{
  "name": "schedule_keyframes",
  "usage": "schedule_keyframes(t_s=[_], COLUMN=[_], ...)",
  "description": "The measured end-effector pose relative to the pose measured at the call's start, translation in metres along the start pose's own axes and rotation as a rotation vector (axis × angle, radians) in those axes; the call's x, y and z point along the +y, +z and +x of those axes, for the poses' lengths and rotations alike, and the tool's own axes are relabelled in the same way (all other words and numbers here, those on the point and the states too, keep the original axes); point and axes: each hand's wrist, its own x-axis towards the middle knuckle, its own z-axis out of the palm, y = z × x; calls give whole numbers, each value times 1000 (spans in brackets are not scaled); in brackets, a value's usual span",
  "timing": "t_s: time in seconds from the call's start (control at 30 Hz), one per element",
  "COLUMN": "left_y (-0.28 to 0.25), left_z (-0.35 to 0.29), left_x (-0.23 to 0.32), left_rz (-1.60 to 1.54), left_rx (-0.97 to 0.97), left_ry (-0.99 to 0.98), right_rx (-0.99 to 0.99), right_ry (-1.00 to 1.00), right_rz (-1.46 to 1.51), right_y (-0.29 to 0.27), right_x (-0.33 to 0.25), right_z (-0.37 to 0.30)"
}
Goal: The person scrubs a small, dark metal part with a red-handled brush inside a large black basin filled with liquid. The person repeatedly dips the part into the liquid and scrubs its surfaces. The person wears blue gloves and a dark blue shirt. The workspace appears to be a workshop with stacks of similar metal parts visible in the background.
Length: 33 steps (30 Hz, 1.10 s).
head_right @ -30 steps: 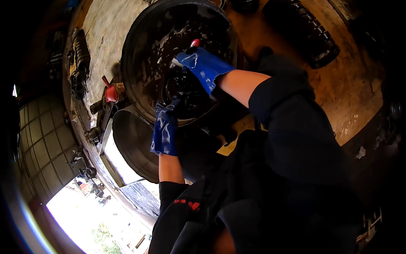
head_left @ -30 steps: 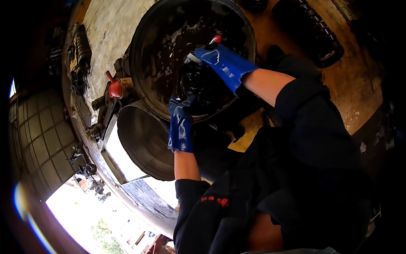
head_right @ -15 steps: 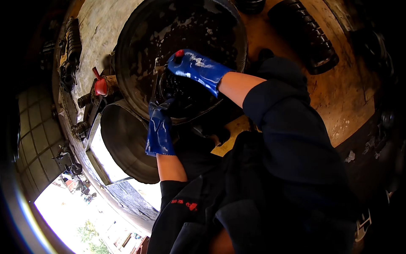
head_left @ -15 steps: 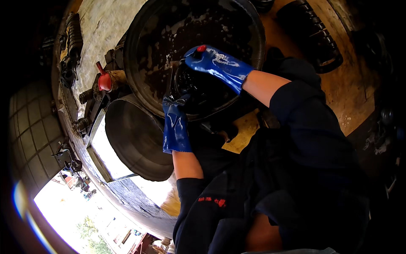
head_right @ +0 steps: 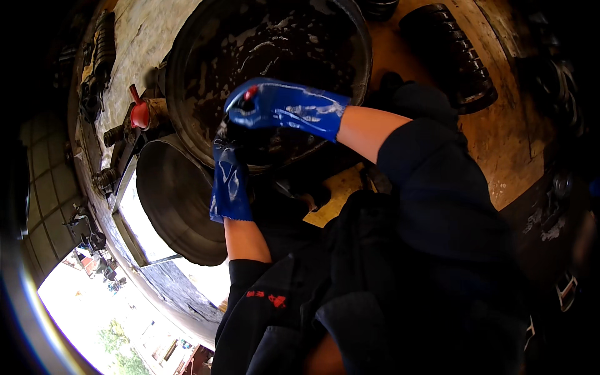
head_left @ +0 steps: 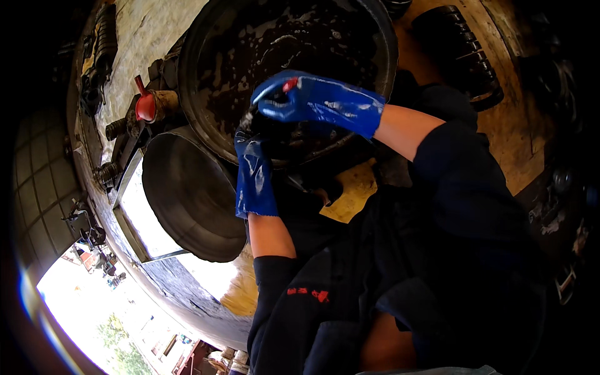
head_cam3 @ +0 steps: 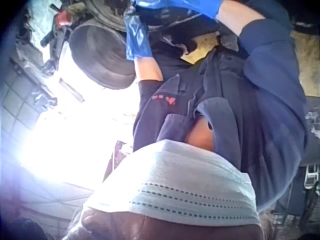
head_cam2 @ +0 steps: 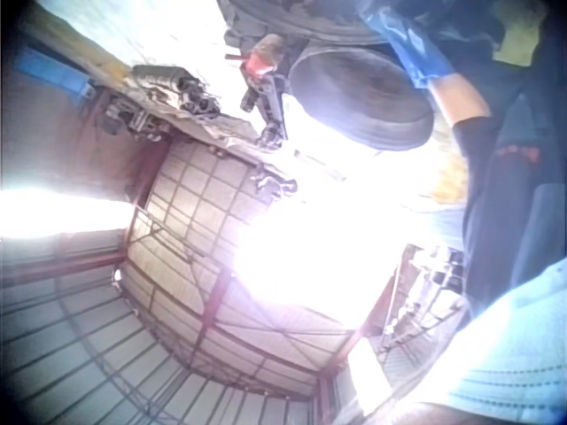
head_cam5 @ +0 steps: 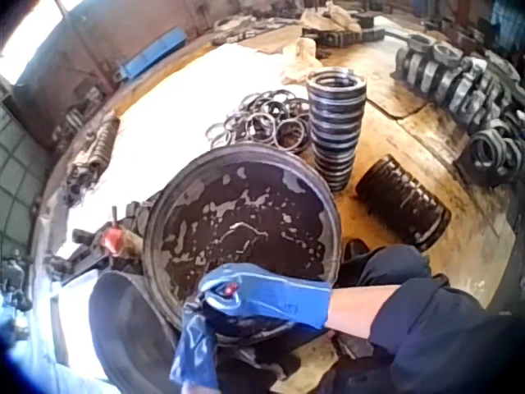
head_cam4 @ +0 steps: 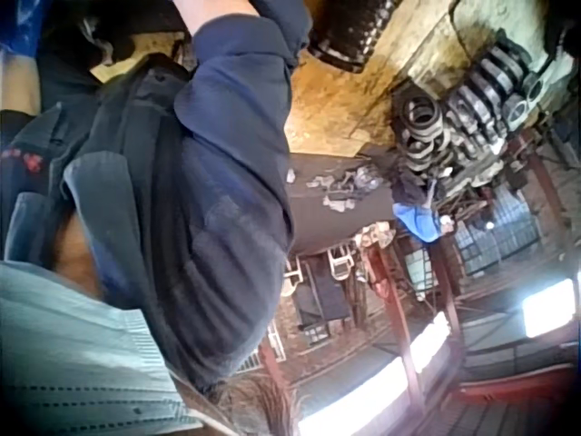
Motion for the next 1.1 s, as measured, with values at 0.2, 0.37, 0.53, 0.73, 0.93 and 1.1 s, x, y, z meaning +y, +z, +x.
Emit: schedule_keyframes(t_s=[0.2, 0.37, 0.53, 0.73, 0.93, 1.1], left_y=[29, 10, -26, -3, 25, 54], left_z=[-12, -15, 28, 11, -7, -13], left_x=[15, 18, -13, -6, 13, 50], left_rz=[93, 61, -54, 260, 419, 359], left_rx=[-51, -26, 46, -80, 39, -173], left_ry=[48, 21, -84, 113, 95, -91], right_rx=[335, 91, -110, 141, 515, 621], right_ry=[260, 197, -173, 237, 526, 645], right_rz=[157, 183, 67, 197, 477, 708], right_y=[-13, -11, -1, -19, -15, -21], right_x=[94, 37, -21, 14, 44, 44], right_z=[31, 18, -8, 23, 2, -19])
